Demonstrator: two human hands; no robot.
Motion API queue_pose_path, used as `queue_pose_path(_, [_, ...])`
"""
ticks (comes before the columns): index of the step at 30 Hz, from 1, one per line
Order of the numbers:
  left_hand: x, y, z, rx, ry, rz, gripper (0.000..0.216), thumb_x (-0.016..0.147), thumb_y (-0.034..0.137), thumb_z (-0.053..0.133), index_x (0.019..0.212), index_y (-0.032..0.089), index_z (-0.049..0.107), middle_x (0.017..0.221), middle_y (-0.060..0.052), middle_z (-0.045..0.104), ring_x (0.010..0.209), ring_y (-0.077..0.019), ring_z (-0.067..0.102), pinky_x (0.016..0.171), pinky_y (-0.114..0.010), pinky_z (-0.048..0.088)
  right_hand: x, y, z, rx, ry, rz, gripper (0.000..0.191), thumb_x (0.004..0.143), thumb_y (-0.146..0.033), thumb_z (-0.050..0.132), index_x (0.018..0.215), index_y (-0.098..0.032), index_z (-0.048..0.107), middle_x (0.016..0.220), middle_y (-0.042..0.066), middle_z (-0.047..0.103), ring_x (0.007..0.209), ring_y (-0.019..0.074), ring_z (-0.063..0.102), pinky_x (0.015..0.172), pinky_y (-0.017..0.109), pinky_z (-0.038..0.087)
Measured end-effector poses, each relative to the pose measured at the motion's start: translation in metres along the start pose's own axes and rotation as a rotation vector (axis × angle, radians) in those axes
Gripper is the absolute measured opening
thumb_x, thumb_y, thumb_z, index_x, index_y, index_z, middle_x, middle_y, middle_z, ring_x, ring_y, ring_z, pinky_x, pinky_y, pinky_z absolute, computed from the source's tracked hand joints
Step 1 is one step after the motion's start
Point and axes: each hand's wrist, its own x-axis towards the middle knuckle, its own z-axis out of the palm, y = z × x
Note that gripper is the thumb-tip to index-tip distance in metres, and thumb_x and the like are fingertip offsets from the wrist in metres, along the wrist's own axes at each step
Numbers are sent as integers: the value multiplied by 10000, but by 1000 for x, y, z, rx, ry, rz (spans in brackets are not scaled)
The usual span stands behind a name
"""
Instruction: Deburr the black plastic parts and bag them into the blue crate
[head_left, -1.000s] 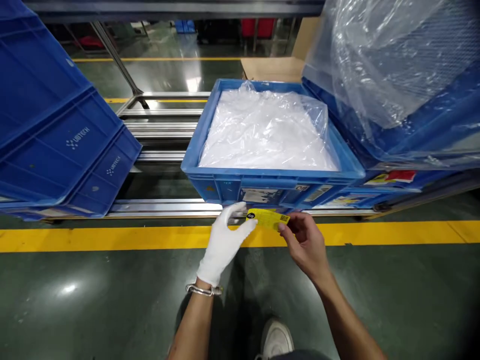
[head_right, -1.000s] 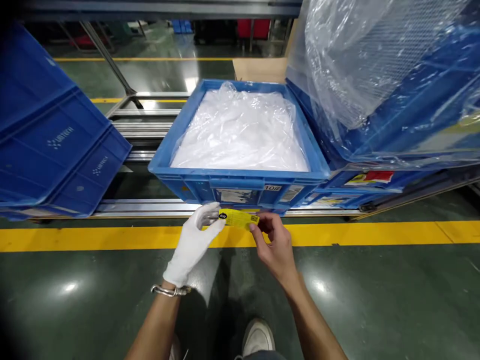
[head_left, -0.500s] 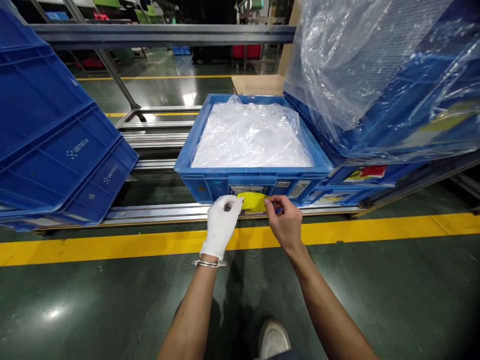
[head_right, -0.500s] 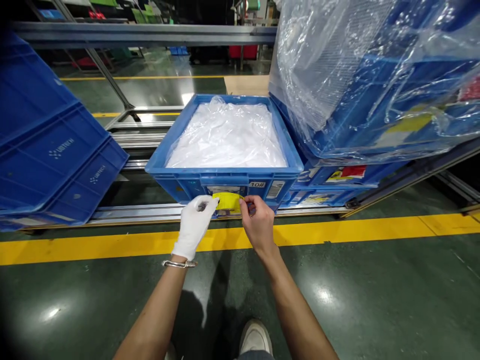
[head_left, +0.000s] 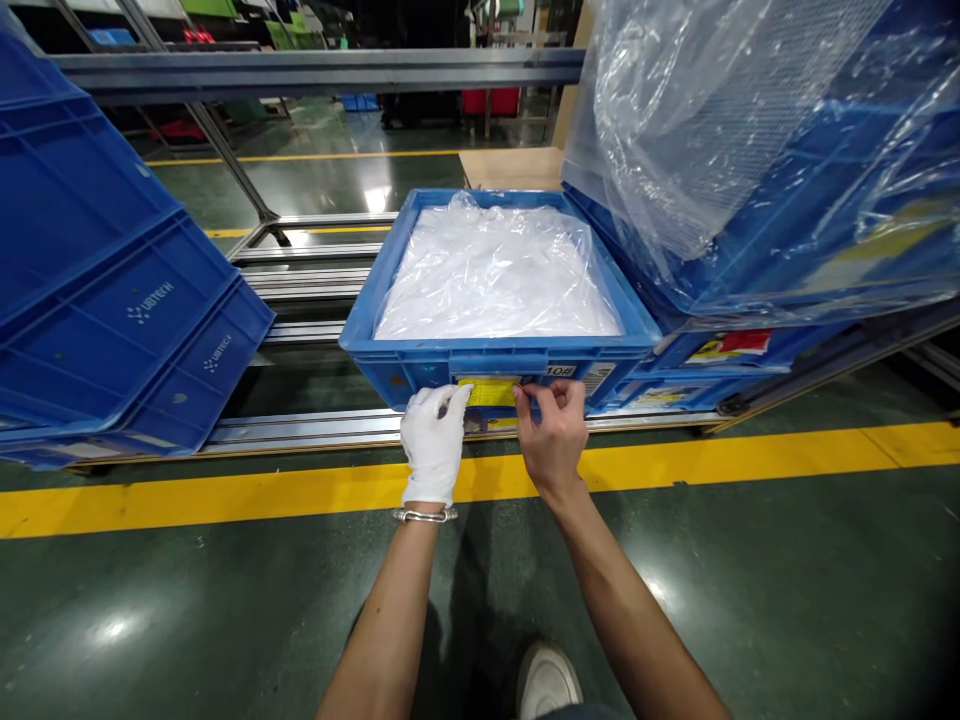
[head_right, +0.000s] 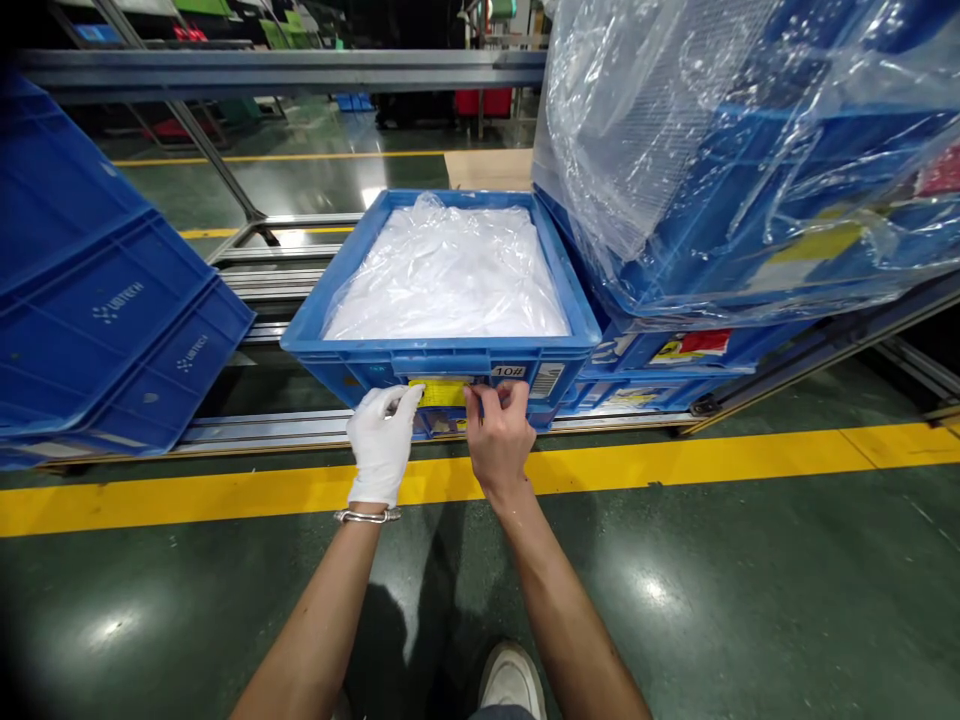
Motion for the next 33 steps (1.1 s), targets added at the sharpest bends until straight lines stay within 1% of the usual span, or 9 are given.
queue_pose_path(7, [2, 0, 2, 27, -1, 30, 268, 939, 416, 621, 855, 215, 777, 813, -39, 720, 791, -183, 610, 794, -295, 445, 2, 6, 9, 12, 33, -4, 326, 1035, -389, 475, 923, -183, 701, 860, 79, 657, 772, 176, 590, 689, 269, 434])
queue_pose_path(11, [1, 1, 7, 80, 36, 36, 280, 945, 415, 612, 830, 213, 768, 808, -44, 719, 793, -194, 604, 793, -303, 431, 4, 9, 11, -5, 57, -51, 323, 1033, -379, 490, 922, -173, 712, 808, 68, 669, 731, 168, 589, 677, 268, 421])
queue_pose_path(16, [2, 3, 10, 184, 46, 32, 303, 948, 395, 599, 759, 206, 741, 760, -52, 703, 772, -207, 579, 758, -313, 397, 6, 6, 12, -19, 49, -32, 349, 1032, -395, 479, 899, -180, 720, 759, 62, 667, 700, 161, 582, 663, 271, 404])
queue_pose_path(18, [3, 6, 10, 236, 44, -1, 308, 939, 392, 600, 731, 207, 732, 729, -52, 693, 753, -211, 570, 739, -318, 385, 7, 6, 12, -27, 44, -19, 360, 1023, -405, 491, 836, -189, 710, 721, 53, 657, 674, 157, 572, 645, 275, 388])
queue_pose_path(21, [3, 12, 9, 295, 45, -54, 328, 926, 409, 596, 697, 212, 723, 706, -54, 698, 734, -222, 574, 735, -333, 381, 9, 10, 9, -39, 53, 9, 430, 989, -447, 549, 646, -203, 638, 637, 33, 624, 609, 147, 546, 607, 280, 355])
queue_pose_path(23, [4, 16, 7, 319, 40, -105, 338, 915, 446, 595, 708, 217, 732, 727, -63, 715, 761, -238, 596, 746, -346, 386, 12, 15, 6, -26, 52, 39, 482, 956, -500, 590, 573, -207, 593, 600, 23, 608, 569, 140, 529, 588, 282, 339])
queue_pose_path(26, [6, 22, 4, 330, 8, -220, 347, 885, 519, 603, 758, 224, 735, 796, -75, 738, 843, -273, 642, 765, -361, 406, 18, 22, 2, 11, 5, 101, 530, 924, -587, 594, 555, -208, 604, 585, 21, 617, 543, 141, 531, 575, 283, 328])
queue_pose_path(31, [17, 23, -9, 402, -65, -606, 558, 675, 755, 691, 879, 237, 657, 777, -71, 717, 739, -331, 677, 677, -389, 452, 23, 17, -5, -87, -227, 216, 573, 959, -627, 498, 621, -212, 700, 609, 47, 696, 548, 162, 595, 552, 279, 304])
queue_pose_path(33, [21, 19, -12, 451, -99, -636, 572, 638, 769, 708, 854, 245, 630, 770, -75, 709, 748, -351, 683, 686, -411, 467, 23, 13, -5, -176, -312, 247, 567, 969, -639, 469, 691, -230, 746, 662, 62, 736, 591, 181, 641, 551, 273, 310])
